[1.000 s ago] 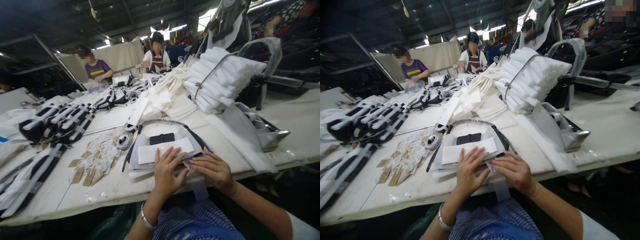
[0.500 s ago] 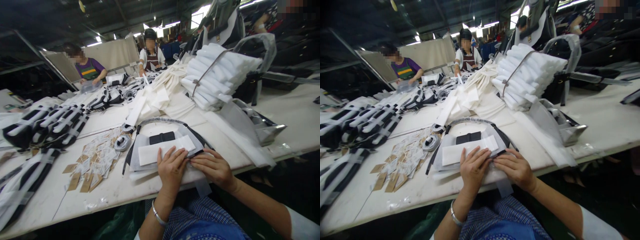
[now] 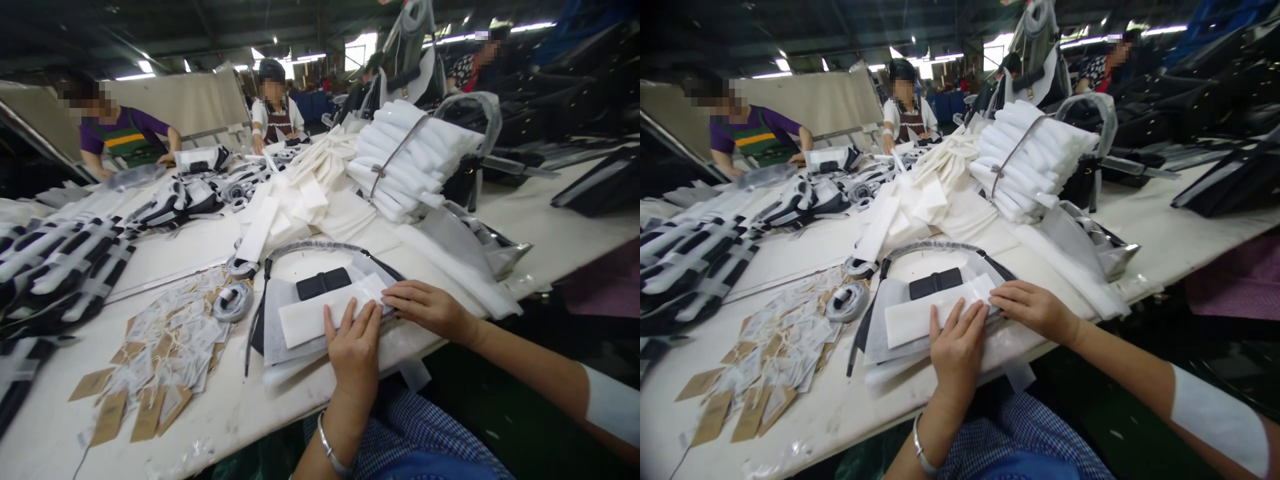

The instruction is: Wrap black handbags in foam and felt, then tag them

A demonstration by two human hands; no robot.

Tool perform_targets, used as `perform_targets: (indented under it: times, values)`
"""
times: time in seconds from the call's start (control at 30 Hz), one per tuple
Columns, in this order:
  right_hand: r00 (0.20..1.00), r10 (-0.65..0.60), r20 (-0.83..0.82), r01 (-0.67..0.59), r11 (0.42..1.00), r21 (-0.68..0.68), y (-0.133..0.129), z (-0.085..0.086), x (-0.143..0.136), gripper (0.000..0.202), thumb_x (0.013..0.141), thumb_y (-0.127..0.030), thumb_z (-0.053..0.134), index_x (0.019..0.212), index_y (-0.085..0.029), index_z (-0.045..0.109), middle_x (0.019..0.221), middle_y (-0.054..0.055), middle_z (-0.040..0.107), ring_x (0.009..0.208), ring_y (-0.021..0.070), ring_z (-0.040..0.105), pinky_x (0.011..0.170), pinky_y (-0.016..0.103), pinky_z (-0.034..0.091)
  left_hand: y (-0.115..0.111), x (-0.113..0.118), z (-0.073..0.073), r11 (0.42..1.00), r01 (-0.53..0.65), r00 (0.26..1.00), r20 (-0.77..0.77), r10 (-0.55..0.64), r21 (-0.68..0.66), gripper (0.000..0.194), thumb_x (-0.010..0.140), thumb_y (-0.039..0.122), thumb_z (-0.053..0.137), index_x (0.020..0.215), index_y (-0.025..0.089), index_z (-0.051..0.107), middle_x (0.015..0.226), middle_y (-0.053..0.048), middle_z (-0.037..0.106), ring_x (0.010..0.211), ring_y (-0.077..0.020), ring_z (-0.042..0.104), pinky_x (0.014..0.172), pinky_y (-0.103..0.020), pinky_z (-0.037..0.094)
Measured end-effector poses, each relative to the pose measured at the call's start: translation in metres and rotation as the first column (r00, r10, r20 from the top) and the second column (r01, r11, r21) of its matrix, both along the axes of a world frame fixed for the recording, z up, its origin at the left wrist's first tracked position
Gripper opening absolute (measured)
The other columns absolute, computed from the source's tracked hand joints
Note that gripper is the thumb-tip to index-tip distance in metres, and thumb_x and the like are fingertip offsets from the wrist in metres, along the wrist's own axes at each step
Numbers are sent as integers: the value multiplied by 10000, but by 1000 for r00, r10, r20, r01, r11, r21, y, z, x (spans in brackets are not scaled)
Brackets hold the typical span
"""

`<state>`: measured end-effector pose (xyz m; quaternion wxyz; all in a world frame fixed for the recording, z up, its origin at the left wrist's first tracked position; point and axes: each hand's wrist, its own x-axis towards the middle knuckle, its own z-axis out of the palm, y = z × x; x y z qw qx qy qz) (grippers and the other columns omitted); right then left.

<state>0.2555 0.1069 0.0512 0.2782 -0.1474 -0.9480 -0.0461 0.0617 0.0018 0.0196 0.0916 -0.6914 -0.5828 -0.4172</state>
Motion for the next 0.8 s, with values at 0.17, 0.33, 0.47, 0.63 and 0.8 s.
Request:
perform_targets:
  times: [0.17,0.33,0.47,0.63,0.8]
  values:
    - [1000,-14,-24,16,997,73,4,-12,-2,306,933,-194,597,1237,-185,627,1114,74,715,996,194,639,877,367,579,0,-3,0,997,58,998,-33,-60,-57,383,922,189,599,1285,311,608,1248,-4,686,1261,-275,570,1205,-622,124]
    - [990,-79,-117,81,997,16,-5,-23,-3,317,940,-139,556,1246,-180,624,1154,82,705,1095,184,622,948,355,554,0,-4,0,997,68,996,-53,-71,-43,405,932,204,583,1315,333,584,1220,-18,700,1250,-289,579,1196,-644,116]
    - [996,-92,-15,91,994,-54,-29,-17,19,486,918,-60,484,1390,-171,515,1385,104,580,1344,226,461,1130,466,408,0,-3,1,999,43,995,-86,-45,-23,381,931,188,583,1284,331,605,1227,5,695,1245,-269,584,1210,-604,116]
    - [970,100,221,-78,991,-105,-54,-21,51,677,813,-39,476,1474,-172,416,1539,91,394,1438,282,318,1166,542,331,0,1,3,1000,0,988,-157,-1,-5,355,938,160,567,1248,324,621,1211,32,704,1230,-234,596,1213,-555,147]
    - [960,281,18,-280,960,-29,-52,-52,33,413,940,-72,442,1326,-130,576,1341,88,620,1322,230,500,1123,466,430,-1,3,7,999,-39,978,-204,36,-12,360,925,124,575,1219,323,631,1191,39,715,1225,-220,600,1199,-559,193]
